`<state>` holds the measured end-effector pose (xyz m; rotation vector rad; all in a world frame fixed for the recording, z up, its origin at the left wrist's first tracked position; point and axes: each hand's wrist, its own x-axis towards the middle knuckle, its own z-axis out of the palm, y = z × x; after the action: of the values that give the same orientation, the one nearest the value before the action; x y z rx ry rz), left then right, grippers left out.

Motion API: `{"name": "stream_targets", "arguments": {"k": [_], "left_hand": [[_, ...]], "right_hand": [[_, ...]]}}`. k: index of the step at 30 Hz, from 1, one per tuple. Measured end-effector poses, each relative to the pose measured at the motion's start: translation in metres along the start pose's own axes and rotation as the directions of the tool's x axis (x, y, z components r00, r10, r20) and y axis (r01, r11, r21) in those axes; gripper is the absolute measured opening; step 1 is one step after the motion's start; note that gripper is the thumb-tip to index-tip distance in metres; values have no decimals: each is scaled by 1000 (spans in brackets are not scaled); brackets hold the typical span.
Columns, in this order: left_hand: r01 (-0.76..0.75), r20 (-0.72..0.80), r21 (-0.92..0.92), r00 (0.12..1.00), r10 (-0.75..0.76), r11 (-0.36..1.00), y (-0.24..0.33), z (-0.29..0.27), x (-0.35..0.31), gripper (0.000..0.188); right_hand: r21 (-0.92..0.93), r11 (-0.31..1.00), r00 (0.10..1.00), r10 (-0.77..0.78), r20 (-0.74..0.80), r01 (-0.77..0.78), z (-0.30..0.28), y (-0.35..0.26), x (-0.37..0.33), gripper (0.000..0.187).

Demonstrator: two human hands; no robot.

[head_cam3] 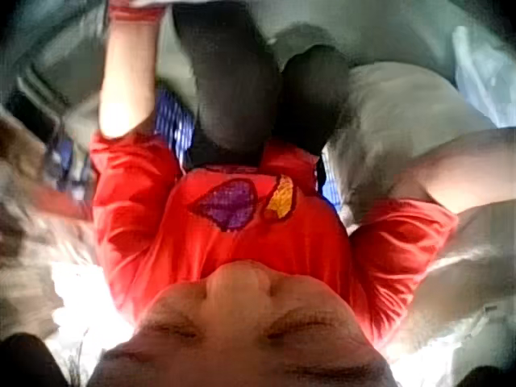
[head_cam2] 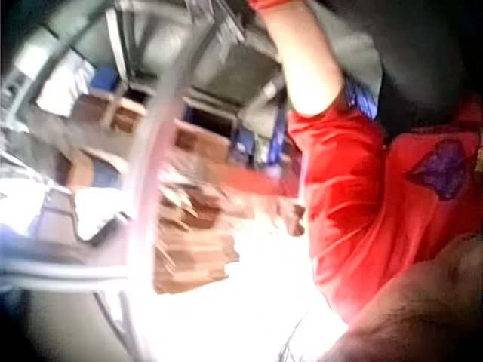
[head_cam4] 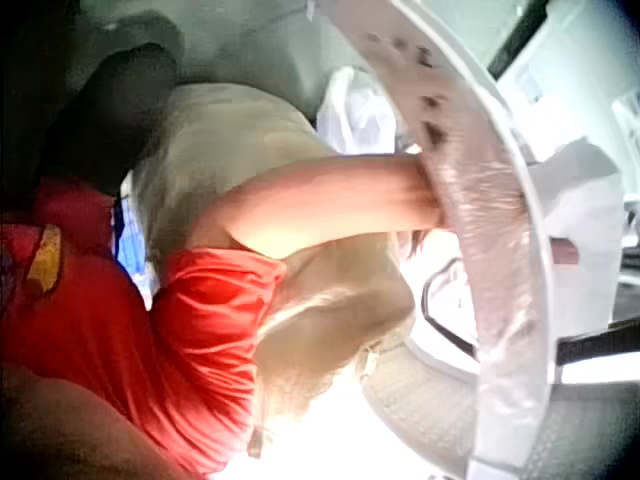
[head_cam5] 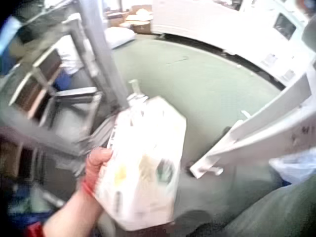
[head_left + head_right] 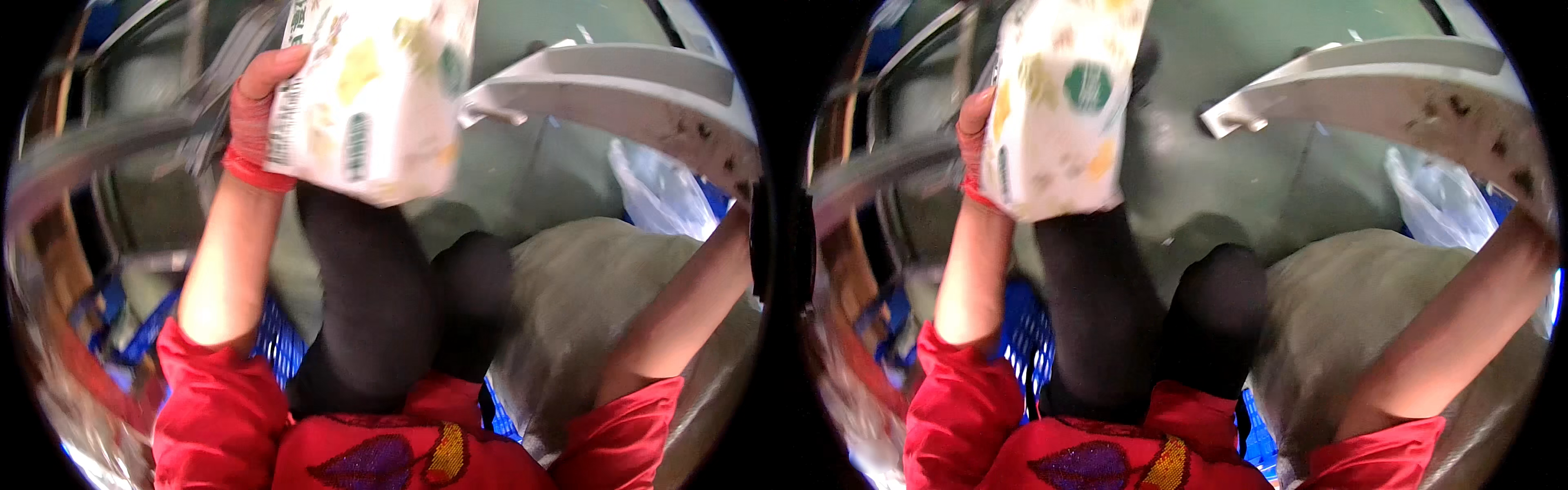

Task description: The person picks up boxes from a blue basket and a green bag, organizes them onto a work surface, and places items back into the bag with another person.

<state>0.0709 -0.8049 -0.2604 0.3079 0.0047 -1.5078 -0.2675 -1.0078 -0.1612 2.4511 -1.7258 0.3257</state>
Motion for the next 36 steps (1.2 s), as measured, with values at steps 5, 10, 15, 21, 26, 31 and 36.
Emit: {"name": "stream_targets", "arguments": {"k": [5, 10, 15, 21, 26, 31, 36], "left_hand": [[-345, -165, 538, 852, 497, 769, -45, 35, -143, 39], [-449, -479, 294, 695, 536, 844, -106, 75, -306, 50], [-404, -516, 731, 202, 833, 550, -135, 111, -419, 51], [-770, -860, 342, -26, 510, 539, -216, 89, -499, 49], [-892, -912, 387, -332, 242, 235, -294, 94, -517, 44], [-512, -578, 807, -785, 222, 295, -360, 71, -541, 39], [-378, -405, 913, -890, 211, 156, -350, 67, -533, 29]], "right_hand": [[-5, 998, 998, 59, -21, -60, 8, 11, 11, 57], [4, 993, 993, 115, -40, -115, 9, 10, 18, 58], [-42, 976, 974, 208, -95, -212, -3, 17, 20, 59], [133, 986, 826, 157, -542, -100, -76, -20, -12, 58], [253, 657, 657, -487, -576, 710, -75, -134, -124, 48], [940, -193, 164, -956, -245, 282, -118, -286, -238, 36], [953, -279, -636, -758, -146, 113, -157, -385, -348, 51]]}}
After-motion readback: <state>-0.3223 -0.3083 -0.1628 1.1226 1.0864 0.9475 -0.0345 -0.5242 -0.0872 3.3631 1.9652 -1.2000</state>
